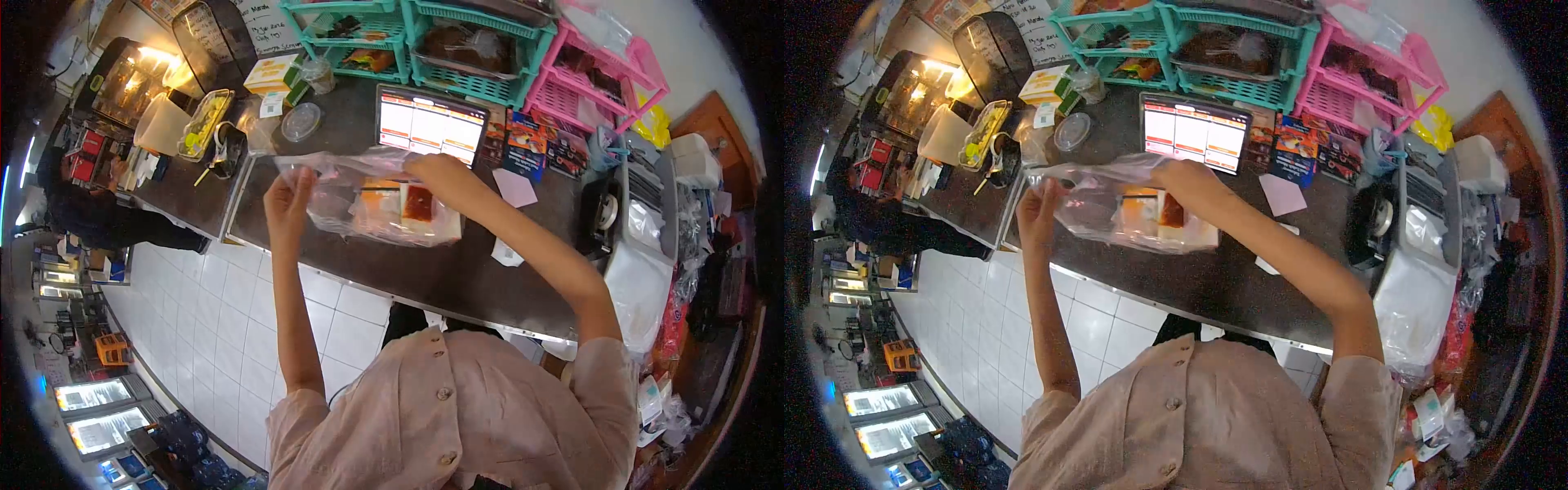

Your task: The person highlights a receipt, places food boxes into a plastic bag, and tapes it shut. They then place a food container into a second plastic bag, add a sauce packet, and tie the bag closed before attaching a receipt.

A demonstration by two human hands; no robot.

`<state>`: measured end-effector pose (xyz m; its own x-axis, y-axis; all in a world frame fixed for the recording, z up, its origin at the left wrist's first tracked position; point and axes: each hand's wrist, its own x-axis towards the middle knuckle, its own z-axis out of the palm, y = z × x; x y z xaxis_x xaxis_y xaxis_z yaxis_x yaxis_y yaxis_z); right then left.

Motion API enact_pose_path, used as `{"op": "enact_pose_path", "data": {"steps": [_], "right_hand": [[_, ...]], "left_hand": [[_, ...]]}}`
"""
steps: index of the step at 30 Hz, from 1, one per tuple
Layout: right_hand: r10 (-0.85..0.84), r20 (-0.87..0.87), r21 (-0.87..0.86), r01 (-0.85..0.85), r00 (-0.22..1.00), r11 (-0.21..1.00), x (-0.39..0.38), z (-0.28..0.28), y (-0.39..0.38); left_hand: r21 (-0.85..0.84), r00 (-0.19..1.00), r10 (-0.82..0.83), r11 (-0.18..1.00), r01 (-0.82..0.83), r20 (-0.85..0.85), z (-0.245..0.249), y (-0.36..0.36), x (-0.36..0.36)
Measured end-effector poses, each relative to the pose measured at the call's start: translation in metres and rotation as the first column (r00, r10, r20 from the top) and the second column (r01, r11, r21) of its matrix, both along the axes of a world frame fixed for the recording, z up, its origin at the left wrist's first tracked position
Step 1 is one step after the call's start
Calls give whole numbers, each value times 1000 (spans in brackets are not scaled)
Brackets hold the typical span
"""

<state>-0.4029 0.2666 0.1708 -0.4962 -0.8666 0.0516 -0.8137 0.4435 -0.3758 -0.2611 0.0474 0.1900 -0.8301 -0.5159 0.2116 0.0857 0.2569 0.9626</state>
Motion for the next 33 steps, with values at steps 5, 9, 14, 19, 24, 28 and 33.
{"op": "enact_pose_path", "data": {"steps": [5,9,14,19,24,28,33], "right_hand": [[-8,-96,349,41,995,936,-28,-60,-48],[-253,166,430,161,953,889,-40,-44,-25],[-141,198,370,59,970,927,-34,-95,42],[-380,339,372,249,861,894,7,-88,9],[-365,124,379,296,923,877,28,-70,-15],[-56,-164,604,145,985,784,20,25,12],[-105,-32,403,109,994,909,-6,107,33]], "left_hand": [[197,965,-170,957,210,-202,12,10,-23],[234,932,-294,911,340,-210,13,1,-34],[274,878,-431,836,475,-208,6,-1,-38],[259,837,-502,798,545,-217,5,0,-32],[207,871,-455,848,487,-184,10,-12,-31],[46,913,-404,912,407,-65,24,-35,-25],[14,972,-227,974,226,62,46,-42,-17]]}}
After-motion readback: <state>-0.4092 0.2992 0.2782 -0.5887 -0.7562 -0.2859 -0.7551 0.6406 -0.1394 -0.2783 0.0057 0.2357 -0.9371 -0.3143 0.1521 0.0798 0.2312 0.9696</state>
